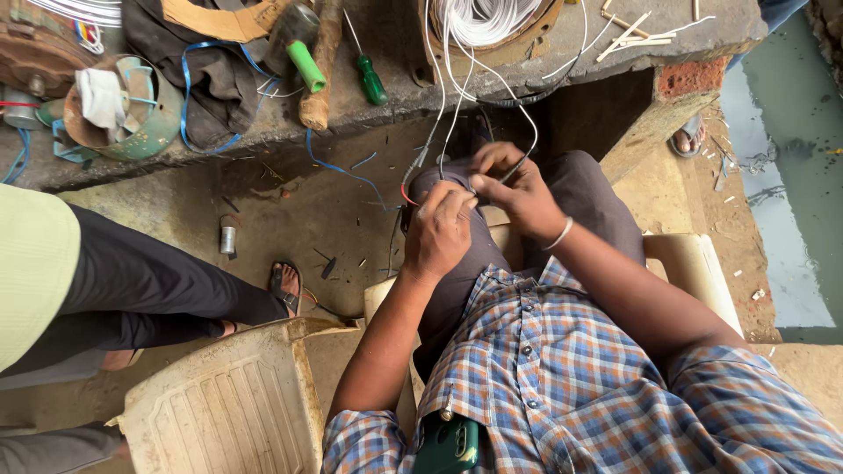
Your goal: The person sits on a chair and wraps electrical tape by hand around wire connections resting on their lap, pressing and smoothing the tape over the joints. They continue taping successive wire connections throughout the episode, with wires and a spool of white cable on the bench above.
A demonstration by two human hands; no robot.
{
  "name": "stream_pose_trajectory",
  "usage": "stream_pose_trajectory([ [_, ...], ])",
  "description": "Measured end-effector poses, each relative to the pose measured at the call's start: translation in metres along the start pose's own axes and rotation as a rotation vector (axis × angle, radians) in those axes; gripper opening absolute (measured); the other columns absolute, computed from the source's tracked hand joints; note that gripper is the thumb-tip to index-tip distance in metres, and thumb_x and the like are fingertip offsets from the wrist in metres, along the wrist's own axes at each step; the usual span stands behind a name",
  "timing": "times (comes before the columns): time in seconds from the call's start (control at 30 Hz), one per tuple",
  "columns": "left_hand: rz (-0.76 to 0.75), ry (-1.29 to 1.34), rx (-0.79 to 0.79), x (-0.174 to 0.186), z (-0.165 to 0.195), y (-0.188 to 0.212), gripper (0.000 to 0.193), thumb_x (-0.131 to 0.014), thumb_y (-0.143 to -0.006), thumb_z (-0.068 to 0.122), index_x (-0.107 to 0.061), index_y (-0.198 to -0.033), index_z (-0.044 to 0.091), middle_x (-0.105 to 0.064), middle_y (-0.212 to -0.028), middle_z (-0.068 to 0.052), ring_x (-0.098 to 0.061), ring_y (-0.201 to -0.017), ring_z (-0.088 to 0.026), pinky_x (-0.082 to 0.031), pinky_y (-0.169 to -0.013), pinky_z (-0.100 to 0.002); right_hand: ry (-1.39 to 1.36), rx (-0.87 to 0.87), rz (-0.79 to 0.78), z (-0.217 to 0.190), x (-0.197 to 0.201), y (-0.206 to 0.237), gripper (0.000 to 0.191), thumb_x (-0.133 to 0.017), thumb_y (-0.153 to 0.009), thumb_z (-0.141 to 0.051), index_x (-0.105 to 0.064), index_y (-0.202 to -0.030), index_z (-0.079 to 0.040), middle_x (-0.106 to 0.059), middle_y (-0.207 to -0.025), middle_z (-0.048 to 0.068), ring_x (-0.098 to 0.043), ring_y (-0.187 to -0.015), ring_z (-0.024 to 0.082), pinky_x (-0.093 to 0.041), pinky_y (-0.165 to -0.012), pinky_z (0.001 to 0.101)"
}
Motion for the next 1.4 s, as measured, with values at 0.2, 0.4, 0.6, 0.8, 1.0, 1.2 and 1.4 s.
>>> stream_pose_trajectory([
  [0.2, 0.022, 0.056, 0.023, 0.004, 0.0, -0.002, 0.004, -0.063, -0.101, 0.007, -0.063, -0.099, 0.004, -0.065, -0.1, -0.012, -0.067, -0.092, -0.034, -0.054, -0.083, -0.043, 0.337, 0.212, -0.203, -0.022, 0.01, -0.005, 0.042, -0.092, -0.075, -0.01, -0.071, -0.111, -0.006, -0.064, -0.118, 0.004, -0.062, -0.119, 0.016, -0.05, -0.104, 0.0328],
  [0.4, 0.036, -0.005, 0.061, 0.004, -0.001, 0.0, 0.005, -0.063, -0.098, 0.007, -0.064, -0.101, 0.003, -0.065, -0.104, -0.012, -0.066, -0.094, -0.035, -0.052, -0.083, -0.044, -0.039, -0.151, -0.297, -0.017, 0.013, 0.005, 0.066, -0.091, -0.076, -0.007, -0.058, -0.133, -0.01, -0.069, -0.112, 0.008, -0.065, -0.108, 0.016, -0.052, -0.096, 0.0317],
  [0.6, -0.036, 0.044, 0.037, -0.002, 0.002, 0.001, 0.004, -0.065, -0.099, 0.007, -0.065, -0.101, 0.004, -0.064, -0.103, -0.011, -0.065, -0.093, -0.035, -0.053, -0.083, -0.043, -0.106, -0.101, 0.185, 0.003, 0.014, -0.001, 0.039, -0.088, -0.101, -0.002, -0.05, -0.107, 0.0, -0.053, -0.094, 0.006, -0.048, -0.082, 0.016, -0.041, -0.078, 0.033],
  [0.8, 0.067, 0.016, 0.065, 0.005, 0.003, -0.001, 0.003, -0.066, -0.097, 0.007, -0.065, -0.098, 0.005, -0.065, -0.1, -0.012, -0.065, -0.089, -0.035, -0.052, -0.08, -0.044, 0.247, 0.173, -0.204, -0.018, 0.006, -0.004, 0.039, -0.088, -0.079, -0.008, -0.067, -0.112, -0.004, -0.059, -0.127, 0.007, -0.056, -0.124, 0.018, -0.044, -0.109, 0.0328],
  [1.0, 0.071, 0.028, 0.057, 0.005, 0.002, -0.002, 0.005, -0.066, -0.099, 0.008, -0.064, -0.1, 0.004, -0.065, -0.101, -0.012, -0.065, -0.092, -0.036, -0.052, -0.082, -0.045, -0.097, -0.184, -0.281, -0.023, 0.012, 0.007, 0.058, -0.088, -0.076, -0.005, -0.06, -0.127, -0.009, -0.067, -0.114, 0.004, -0.062, -0.107, 0.013, -0.05, -0.092, 0.0284],
  [1.2, 0.007, 0.065, 0.048, -0.002, 0.003, 0.001, 0.005, -0.066, -0.1, 0.007, -0.064, -0.102, 0.002, -0.063, -0.102, -0.013, -0.066, -0.093, -0.037, -0.053, -0.081, -0.045, -0.019, 0.036, 0.087, -0.003, 0.007, -0.004, 0.033, -0.084, -0.101, 0.001, -0.052, -0.107, -0.006, -0.055, -0.099, -0.001, -0.055, -0.088, 0.008, -0.051, -0.08, 0.0242],
  [1.4, 0.054, -0.08, 0.011, 0.004, -0.003, -0.001, 0.01, -0.066, -0.096, 0.007, -0.068, -0.106, 0.004, -0.067, -0.105, -0.01, -0.066, -0.091, -0.033, -0.05, -0.081, -0.044, 0.21, 0.11, -0.151, -0.013, 0.003, -0.006, 0.033, -0.084, -0.083, -0.004, -0.068, -0.112, -0.001, -0.062, -0.122, 0.005, -0.059, -0.112, 0.017, -0.049, -0.099, 0.0317],
])
Point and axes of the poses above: each hand's wrist, its own y-axis away from the middle knuckle, its own x-axis out of the back of the hand, z = x × y, the point moved 2 cm from there along -y, towards the middle knuckle
